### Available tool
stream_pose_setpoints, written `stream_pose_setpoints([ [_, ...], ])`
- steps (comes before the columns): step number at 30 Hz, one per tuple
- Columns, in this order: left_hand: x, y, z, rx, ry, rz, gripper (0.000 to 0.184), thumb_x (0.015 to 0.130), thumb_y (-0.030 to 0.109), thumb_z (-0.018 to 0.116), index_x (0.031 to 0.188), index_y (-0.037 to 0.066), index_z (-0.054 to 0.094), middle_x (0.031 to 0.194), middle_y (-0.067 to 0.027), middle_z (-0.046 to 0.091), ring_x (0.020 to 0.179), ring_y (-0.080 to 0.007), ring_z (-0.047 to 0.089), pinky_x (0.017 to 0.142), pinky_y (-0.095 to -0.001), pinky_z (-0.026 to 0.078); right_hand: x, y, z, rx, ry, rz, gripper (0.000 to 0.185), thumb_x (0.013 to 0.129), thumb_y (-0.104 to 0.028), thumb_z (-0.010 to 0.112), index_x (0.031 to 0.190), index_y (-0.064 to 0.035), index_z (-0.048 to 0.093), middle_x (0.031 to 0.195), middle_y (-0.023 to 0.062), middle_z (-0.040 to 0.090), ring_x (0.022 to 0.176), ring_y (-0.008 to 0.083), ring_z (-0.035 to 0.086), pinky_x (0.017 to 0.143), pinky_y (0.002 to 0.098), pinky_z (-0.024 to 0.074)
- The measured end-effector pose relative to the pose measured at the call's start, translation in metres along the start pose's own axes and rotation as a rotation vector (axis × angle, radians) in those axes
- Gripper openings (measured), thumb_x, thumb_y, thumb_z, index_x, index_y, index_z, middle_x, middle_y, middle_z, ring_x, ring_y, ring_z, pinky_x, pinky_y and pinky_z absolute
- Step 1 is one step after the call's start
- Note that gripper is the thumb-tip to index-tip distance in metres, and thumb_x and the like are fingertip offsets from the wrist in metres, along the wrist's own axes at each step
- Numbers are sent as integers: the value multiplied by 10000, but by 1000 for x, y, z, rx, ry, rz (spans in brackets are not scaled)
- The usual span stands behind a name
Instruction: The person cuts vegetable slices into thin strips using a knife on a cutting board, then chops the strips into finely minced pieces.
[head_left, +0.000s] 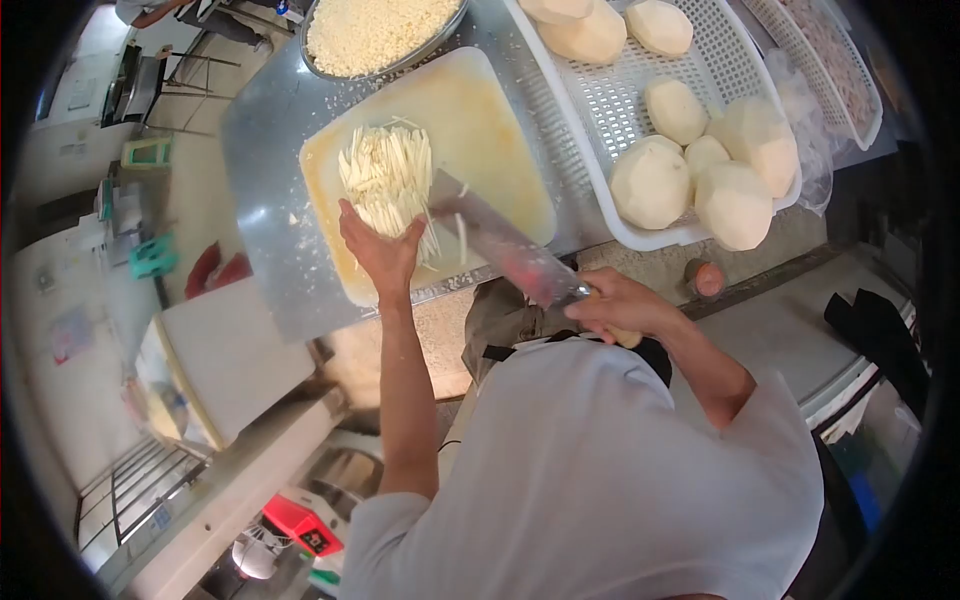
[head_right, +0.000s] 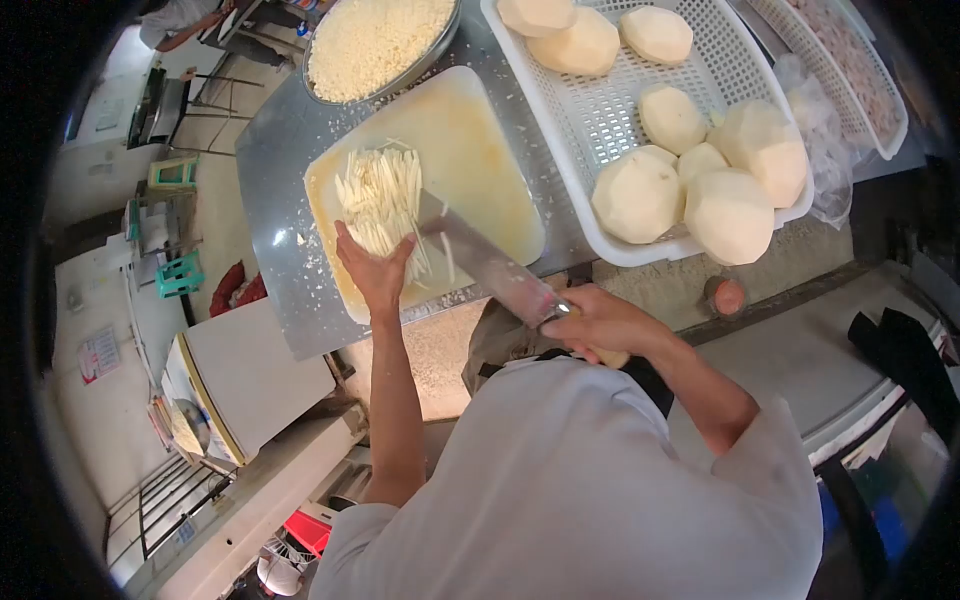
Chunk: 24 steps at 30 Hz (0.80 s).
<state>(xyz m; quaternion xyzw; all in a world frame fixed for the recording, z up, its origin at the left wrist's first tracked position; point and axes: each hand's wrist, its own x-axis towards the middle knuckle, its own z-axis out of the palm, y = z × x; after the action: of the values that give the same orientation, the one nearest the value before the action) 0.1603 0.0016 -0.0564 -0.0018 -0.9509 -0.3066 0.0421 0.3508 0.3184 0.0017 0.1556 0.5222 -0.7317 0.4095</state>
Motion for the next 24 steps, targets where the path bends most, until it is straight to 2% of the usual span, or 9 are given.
stream_pose_setpoints([
  [4,-2,1,7,104,33,42,1353,678,431,982,1642,-74,178,1608,-355,308,1501,-505,292,1248,-563,268,-17,-8,15,-27,203,-56,398,1007,-203,698,1330,15,616,635,5,584,493,77,543,469,278,453],
  [7,-4,-2,2,93,0,111,1351,693,474,973,1641,-72,181,1637,-359,263,1535,-500,241,1259,-570,246,14,-12,53,-55,466,-118,487,1004,-189,693,1397,61,552,690,62,630,579,145,615,548,352,522],
  [10,-3,-13,-22,-127,-85,169,1236,824,473,894,1647,-78,153,1676,-341,210,1586,-473,155,1283,-562,198,65,-12,95,-256,586,-412,668,991,-184,686,1489,141,381,825,201,691,757,312,708,726,429,576],
  [12,15,-32,-33,-216,-88,100,1098,947,491,756,1650,-82,138,1701,-323,180,1608,-446,106,1299,-540,147,95,-10,119,-310,546,-328,778,985,-187,673,1502,207,245,935,303,683,898,418,704,824,453,564],
  [17,42,-55,-9,-311,-194,-108,865,1121,554,372,1659,-79,132,1739,-294,124,1632,-413,46,1320,-478,49,179,26,167,-559,737,-582,945,965,-233,697,1591,145,100,913,260,674,815,370,705,734,419,571],
  [19,39,-49,2,-383,-234,-37,870,1123,598,282,1660,-73,146,1744,-290,113,1632,-415,51,1321,-462,33,185,3,190,-338,554,-397,1008,958,-256,700,1591,178,45,926,274,666,861,414,697,769,428,569],
  [20,37,-45,3,-339,-265,-18,889,1118,623,228,1664,-70,123,1751,-275,99,1633,-417,43,1322,-453,18,186,-7,199,-339,550,-420,979,976,-234,684,1571,214,49,933,251,673,802,355,708,741,405,576],
  [23,45,-50,-7,-511,-299,-88,802,1135,514,365,1645,-83,202,1722,-281,221,1606,-440,165,1314,-476,103,195,-5,206,-181,582,-387,959,988,-186,682,1610,166,44,915,201,676,730,268,699,711,369,580],
  [24,48,-52,-12,-488,-227,20,717,1112,437,446,1605,-62,297,1658,-279,307,1552,-440,250,1285,-482,171,188,-9,208,-92,557,-359,941,994,-167,677,1621,148,50,902,186,675,717,243,692,704,359,580],
])
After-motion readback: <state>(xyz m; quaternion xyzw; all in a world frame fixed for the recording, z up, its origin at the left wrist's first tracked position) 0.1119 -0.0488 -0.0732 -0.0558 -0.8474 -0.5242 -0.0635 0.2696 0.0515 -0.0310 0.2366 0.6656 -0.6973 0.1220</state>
